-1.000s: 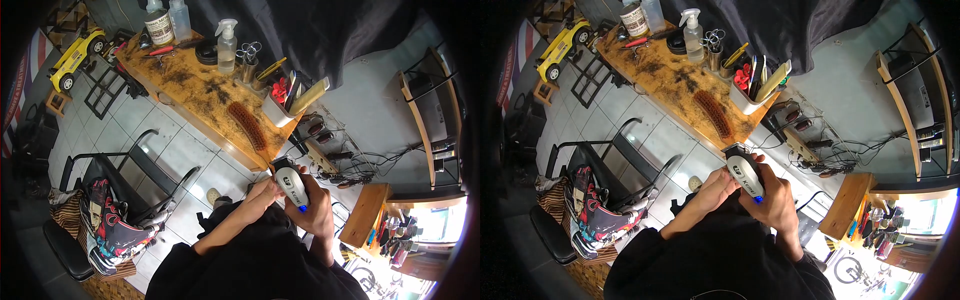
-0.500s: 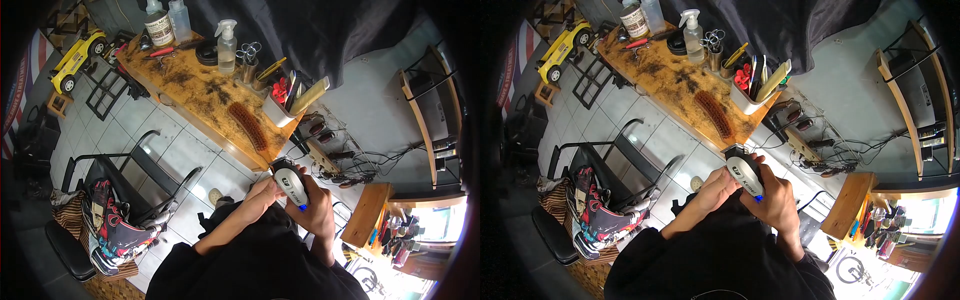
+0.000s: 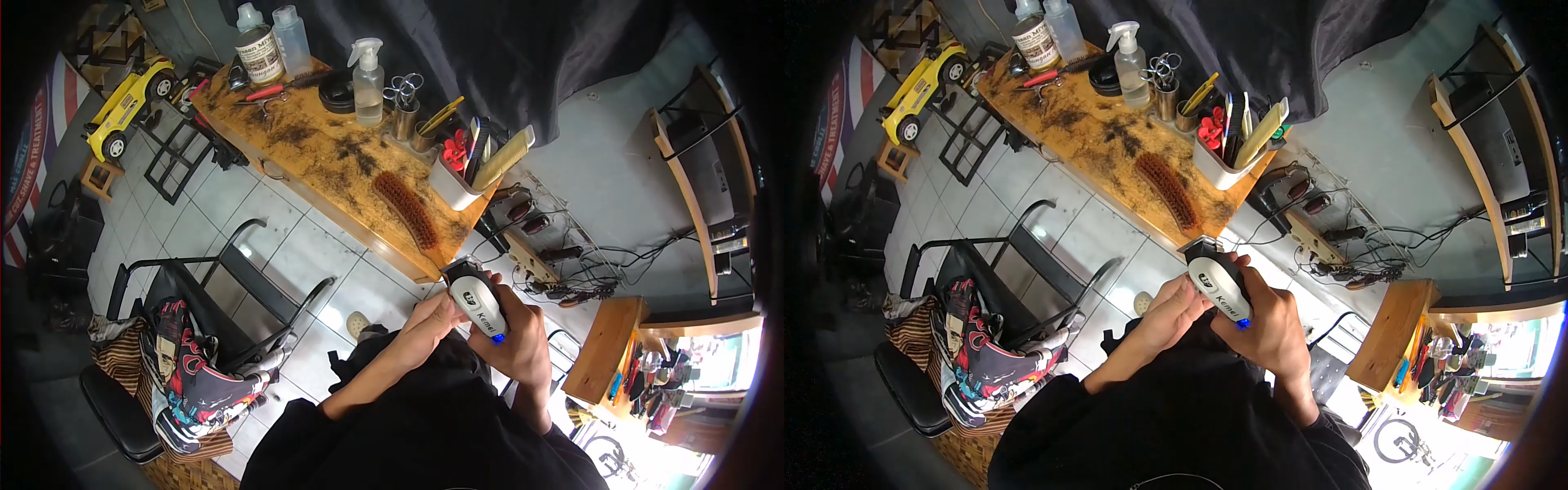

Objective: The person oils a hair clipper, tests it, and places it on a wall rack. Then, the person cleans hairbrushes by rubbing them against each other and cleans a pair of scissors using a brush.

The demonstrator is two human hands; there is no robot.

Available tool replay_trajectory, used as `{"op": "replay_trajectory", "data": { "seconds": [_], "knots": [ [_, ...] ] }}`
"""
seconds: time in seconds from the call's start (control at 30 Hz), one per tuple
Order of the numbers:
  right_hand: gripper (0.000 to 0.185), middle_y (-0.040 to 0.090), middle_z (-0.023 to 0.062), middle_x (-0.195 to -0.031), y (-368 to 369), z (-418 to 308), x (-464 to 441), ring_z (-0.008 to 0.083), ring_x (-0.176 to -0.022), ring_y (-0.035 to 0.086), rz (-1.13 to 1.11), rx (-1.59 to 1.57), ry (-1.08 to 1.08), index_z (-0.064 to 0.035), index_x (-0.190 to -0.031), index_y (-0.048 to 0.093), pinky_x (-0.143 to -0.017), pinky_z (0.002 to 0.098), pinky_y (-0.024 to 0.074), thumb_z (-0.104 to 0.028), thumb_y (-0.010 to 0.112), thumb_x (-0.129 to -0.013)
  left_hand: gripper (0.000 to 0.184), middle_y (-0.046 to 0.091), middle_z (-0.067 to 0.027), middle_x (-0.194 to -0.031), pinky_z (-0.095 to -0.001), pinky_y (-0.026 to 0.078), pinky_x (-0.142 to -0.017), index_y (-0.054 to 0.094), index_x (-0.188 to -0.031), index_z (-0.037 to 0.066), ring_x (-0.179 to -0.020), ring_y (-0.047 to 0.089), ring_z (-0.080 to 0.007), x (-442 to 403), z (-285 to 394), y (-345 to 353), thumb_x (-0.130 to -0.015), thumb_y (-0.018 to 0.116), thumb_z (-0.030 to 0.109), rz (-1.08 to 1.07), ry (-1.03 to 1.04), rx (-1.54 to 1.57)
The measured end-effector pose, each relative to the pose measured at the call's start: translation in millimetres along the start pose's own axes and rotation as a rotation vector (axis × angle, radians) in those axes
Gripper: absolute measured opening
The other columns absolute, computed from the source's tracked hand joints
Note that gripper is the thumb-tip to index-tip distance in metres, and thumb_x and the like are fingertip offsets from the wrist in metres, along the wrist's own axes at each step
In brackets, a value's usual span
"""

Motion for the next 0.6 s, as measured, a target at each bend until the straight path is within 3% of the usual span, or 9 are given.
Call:
{"op": "replay_trajectory", "data": {
  "seconds": [0.07,0.13,0.17,0.23,0.6],
  "knots": [
    [0.042,0.064,0.0206,-0.072,0.3,0.5,0.4,0.0365,-0.072,0.068,0.004,-0.009,-0.015,0.0063,-0.105,0.056,-0.059,0.0341,0.0523,-0.004,0.067,-0.065,0.061,0.03,-0.0149,-0.15,-0.0418,0.025,-0.113,0.025,-0.144,-0.003,-0.139,0.03,-0.0234,-0.1,-0.4,-0.4,-0.101,0.032,0.04,0.001,-0.002,0.001],
    [0.042,0.065,0.0189,-0.075,-0.1,2.4,0.7,0.0273,-0.068,0.07,0.019,-0.014,0.018,0.0054,-0.104,0.059,-0.06,0.031,0.051,-0.003,0.065,-0.064,0.061,0.03,-0.015,-0.15,-0.0417,0.025,-0.113,0.025,-0.144,-0.003,-0.139,0.03,-0.0235,-0.3,-0.4,-0.3,-0.102,0.032,0.04,0.002,-0.004,0.002],
    [0.042,0.065,0.0189,-0.075,-0.6,2.5,0.3,0.0273,-0.068,0.07,0.02,-0.015,0.018,0.0054,-0.104,0.059,-0.06,0.031,0.051,-0.003,0.065,-0.064,0.06,0.03,-0.0152,-0.15,-0.0417,0.025,-0.113,0.025,-0.144,-0.003,-0.139,0.03,-0.0235,-0.5,-0.3,-0.3,-0.102,0.032,0.04,0.002,-0.006,0.0],
    [0.039,0.063,0.0205,-0.07,-0.5,1.7,-0.3,0.0368,-0.071,0.068,-0.004,-0.023,0.001,0.006,-0.102,0.056,-0.059,0.0341,0.0519,-0.004,0.067,-0.066,0.06,0.029,-0.0153,-0.15,-0.0417,0.025,-0.113,0.025,-0.144,-0.003,-0.139,0.03,-0.0236,-0.5,0.5,0.5,-0.102,0.032,0.039,0.003,-0.009,-0.004],
    [0.036,0.063,0.0209,-0.07,-0.1,4.7,0.7,0.0369,-0.07,0.068,0.018,-0.059,0.013,0.0062,-0.101,0.056,-0.058,0.0344,0.0516,-0.006,0.067,-0.069,0.06,0.029,-0.0151,-0.15,-0.043,0.025,-0.113,0.024,-0.144,-0.003,-0.139,0.028,-0.0236,0.5,-4.0,-2.8,-0.102,0.032,0.039,0.019,-0.049,-0.008]
  ]
}}
Point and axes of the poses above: each hand's wrist, its own x-axis away from the middle knuckle, its own y-axis out of the palm, z = x × y, the point moved 5 cm from there along -x, towards the middle knuckle
